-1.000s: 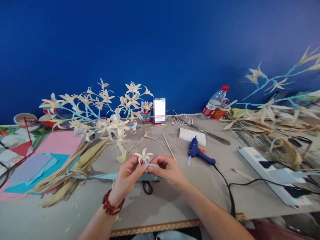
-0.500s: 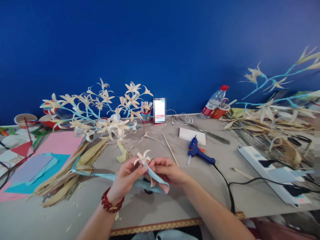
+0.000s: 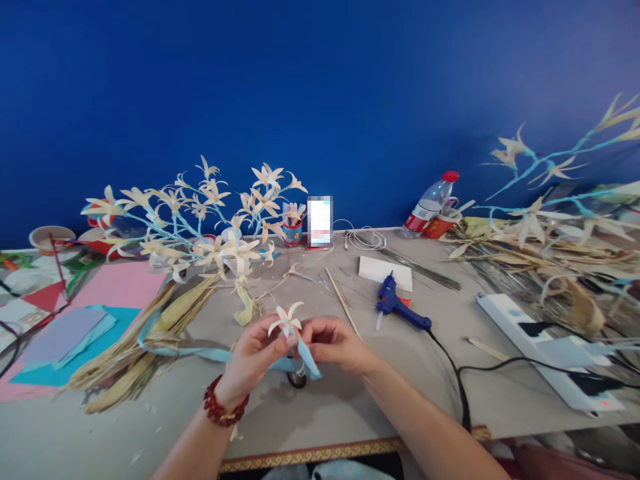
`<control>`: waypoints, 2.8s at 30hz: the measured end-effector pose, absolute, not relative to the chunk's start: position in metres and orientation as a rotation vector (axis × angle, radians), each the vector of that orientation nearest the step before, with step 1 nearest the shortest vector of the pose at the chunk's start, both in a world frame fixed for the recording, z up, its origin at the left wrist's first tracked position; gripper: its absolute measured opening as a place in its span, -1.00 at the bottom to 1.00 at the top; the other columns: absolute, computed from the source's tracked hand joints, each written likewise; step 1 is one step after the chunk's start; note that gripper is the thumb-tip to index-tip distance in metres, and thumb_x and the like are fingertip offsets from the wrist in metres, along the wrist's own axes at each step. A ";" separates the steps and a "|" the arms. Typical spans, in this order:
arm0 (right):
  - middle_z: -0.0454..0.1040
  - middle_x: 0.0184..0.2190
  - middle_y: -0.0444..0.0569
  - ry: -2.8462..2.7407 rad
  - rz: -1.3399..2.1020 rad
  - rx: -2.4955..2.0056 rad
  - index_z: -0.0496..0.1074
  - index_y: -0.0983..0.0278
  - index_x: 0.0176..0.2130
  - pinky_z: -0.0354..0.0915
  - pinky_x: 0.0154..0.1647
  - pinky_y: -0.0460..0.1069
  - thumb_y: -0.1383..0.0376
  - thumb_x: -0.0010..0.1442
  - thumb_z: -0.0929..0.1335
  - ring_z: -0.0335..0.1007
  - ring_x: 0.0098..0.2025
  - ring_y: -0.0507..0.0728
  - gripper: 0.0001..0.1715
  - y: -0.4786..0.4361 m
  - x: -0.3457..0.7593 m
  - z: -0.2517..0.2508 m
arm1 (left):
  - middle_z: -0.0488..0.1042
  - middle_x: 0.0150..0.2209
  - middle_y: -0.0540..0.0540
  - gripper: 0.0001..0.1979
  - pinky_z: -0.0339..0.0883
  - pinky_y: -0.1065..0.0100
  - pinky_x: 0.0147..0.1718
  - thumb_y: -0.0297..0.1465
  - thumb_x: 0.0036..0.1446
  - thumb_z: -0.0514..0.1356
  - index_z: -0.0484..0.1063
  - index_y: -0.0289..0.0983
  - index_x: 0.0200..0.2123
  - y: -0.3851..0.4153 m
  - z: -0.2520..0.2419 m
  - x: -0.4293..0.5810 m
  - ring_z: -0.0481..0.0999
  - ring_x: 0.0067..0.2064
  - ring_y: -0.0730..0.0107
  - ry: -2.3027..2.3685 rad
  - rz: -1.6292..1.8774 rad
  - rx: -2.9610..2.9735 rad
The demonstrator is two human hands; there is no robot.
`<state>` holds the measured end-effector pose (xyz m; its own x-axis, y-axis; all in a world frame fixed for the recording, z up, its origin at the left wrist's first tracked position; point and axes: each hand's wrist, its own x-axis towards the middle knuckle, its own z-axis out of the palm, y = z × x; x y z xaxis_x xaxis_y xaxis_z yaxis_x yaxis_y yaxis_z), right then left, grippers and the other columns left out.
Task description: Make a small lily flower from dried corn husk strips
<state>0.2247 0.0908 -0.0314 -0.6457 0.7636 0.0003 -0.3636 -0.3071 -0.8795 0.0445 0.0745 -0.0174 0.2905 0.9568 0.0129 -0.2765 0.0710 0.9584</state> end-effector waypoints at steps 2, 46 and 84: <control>0.44 -0.50 -0.13 -1.186 1.971 -0.523 0.45 0.33 -0.46 0.22 -0.41 -0.14 0.08 -0.07 0.56 0.29 -0.49 -0.03 -0.59 0.090 0.223 -0.031 | 0.43 -0.39 -0.05 -0.85 0.34 0.42 -0.41 -0.33 0.02 0.34 0.53 -0.30 -0.38 0.073 -0.017 0.046 0.39 -0.41 0.44 0.841 1.121 1.100; 0.49 -0.52 -0.11 -1.218 1.824 -0.679 0.40 0.30 -0.42 0.19 -0.47 -0.11 0.07 0.05 0.49 0.26 -0.54 -0.04 -0.62 0.087 0.219 -0.021 | 0.43 -0.40 -0.02 -0.90 0.31 0.40 -0.30 -0.36 0.13 0.26 0.48 -0.28 -0.31 0.073 -0.021 0.049 0.39 -0.37 0.42 0.864 1.156 1.154; 0.52 -0.56 -0.15 -1.037 1.793 -0.765 0.39 0.30 -0.47 0.22 -0.56 -0.15 0.11 -0.05 0.55 0.28 -0.60 -0.07 -0.61 0.085 0.214 -0.020 | 0.43 -0.28 -0.08 -0.93 0.30 0.36 -0.19 -0.42 0.18 0.18 0.46 -0.26 -0.33 0.076 -0.018 0.048 0.44 -0.19 0.31 1.040 1.251 1.529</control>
